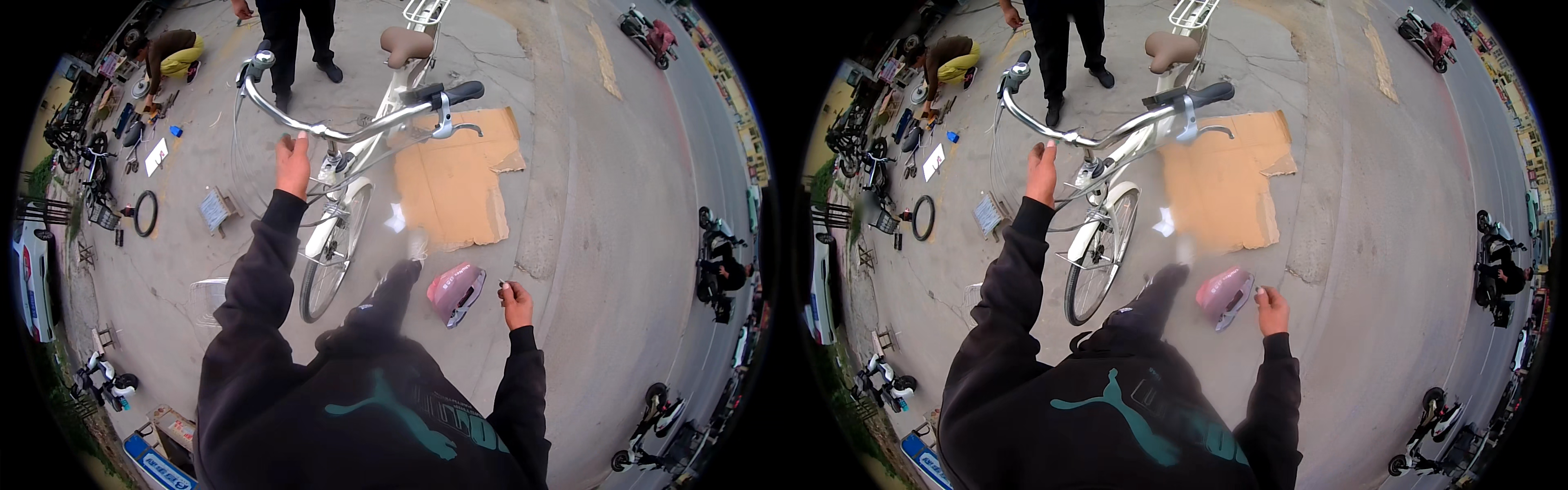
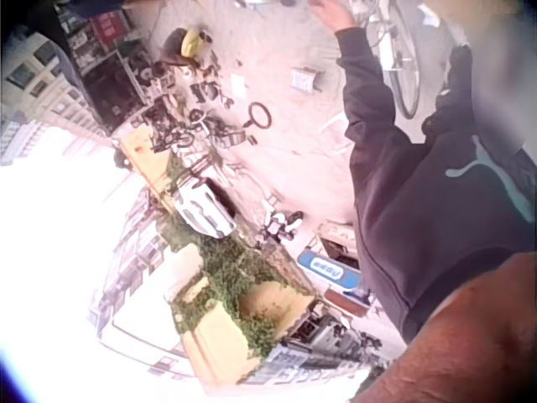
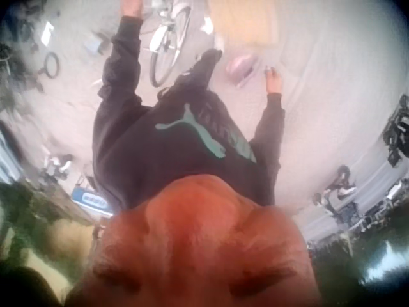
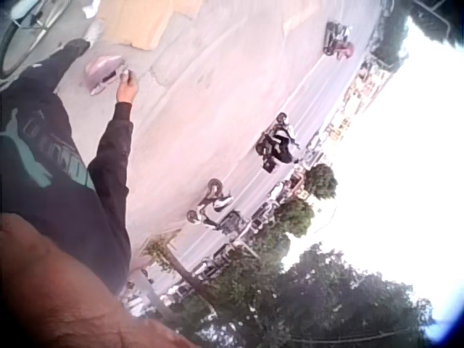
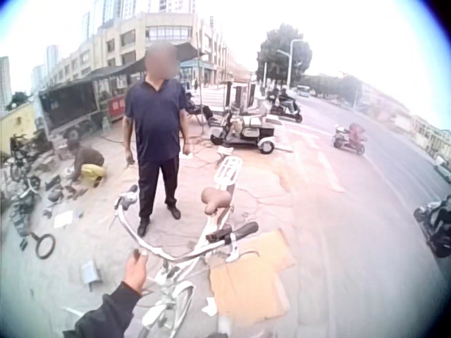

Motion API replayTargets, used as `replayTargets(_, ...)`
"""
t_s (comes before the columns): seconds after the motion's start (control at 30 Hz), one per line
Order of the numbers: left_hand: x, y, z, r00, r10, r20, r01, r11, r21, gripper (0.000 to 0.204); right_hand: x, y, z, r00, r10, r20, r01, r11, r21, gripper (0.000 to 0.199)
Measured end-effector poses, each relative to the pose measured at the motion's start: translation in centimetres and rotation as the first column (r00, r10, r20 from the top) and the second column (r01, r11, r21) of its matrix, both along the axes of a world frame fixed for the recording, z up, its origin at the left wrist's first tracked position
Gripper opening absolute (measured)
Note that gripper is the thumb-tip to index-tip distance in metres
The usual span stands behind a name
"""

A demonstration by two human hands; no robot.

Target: The person assembles a white bicycle in an outdoor workshop area. They attach a front basket to the handlebars, secure it with zip ties, and use pliers to tighten the connections. The person also adjusts the handlebars and checks the bike's stability.

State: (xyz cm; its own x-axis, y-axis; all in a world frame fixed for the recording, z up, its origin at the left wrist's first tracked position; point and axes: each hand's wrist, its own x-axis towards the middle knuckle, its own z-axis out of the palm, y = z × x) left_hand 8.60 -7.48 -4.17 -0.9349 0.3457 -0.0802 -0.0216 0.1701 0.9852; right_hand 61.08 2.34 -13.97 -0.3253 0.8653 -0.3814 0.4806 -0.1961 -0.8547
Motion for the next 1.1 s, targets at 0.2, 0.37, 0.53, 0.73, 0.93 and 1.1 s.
replayTargets(0.2, -1.5, 3.5, -2.0, 0.859, 0.079, 0.506, -0.124, 0.991, 0.055, 0.027, -3.2, 17.7, 6.9, 0.999, -0.039, -0.031, 0.041, 0.998, 0.048, 0.029)
replayTargets(0.37, -0.8, 4.8, -1.0, 0.85, 0.158, 0.502, -0.166, 0.986, -0.028, 0.026, -19.8, 30.6, 18.4, 0.939, 0.294, -0.179, -0.219, 0.911, 0.349, 0.027)
replayTargets(0.53, -0.2, 6.7, 1.5, 0.819, 0.12, 0.561, -0.173, 0.984, 0.043, 0.034, -40.7, 32.3, 25.2, 0.468, 0.884, 0.021, -0.809, 0.419, 0.412, 0.023)
replayTargets(0.73, 0.5, 7.9, 2.6, 0.726, 0.277, 0.629, -0.397, 0.916, 0.055, 0.039, -54.1, 22.9, 18.1, -0.21, 0.961, 0.178, -0.855, -0.269, 0.443, 0.021)
replayTargets(0.93, 1.9, 8.5, 1.1, 0.697, 0.338, 0.632, -0.56, 0.807, 0.187, 0.04, -57.5, 18.3, 12.9, -0.49, 0.847, 0.204, -0.639, -0.509, 0.577, 0.015)
replayTargets(1.1, 1.8, 9.2, 1.0, 0.709, 0.428, 0.56, -0.581, 0.805, 0.119, 0.04, -59.6, 17.9, 11.0, -0.583, 0.728, 0.359, -0.437, -0.654, 0.617, 0.014)
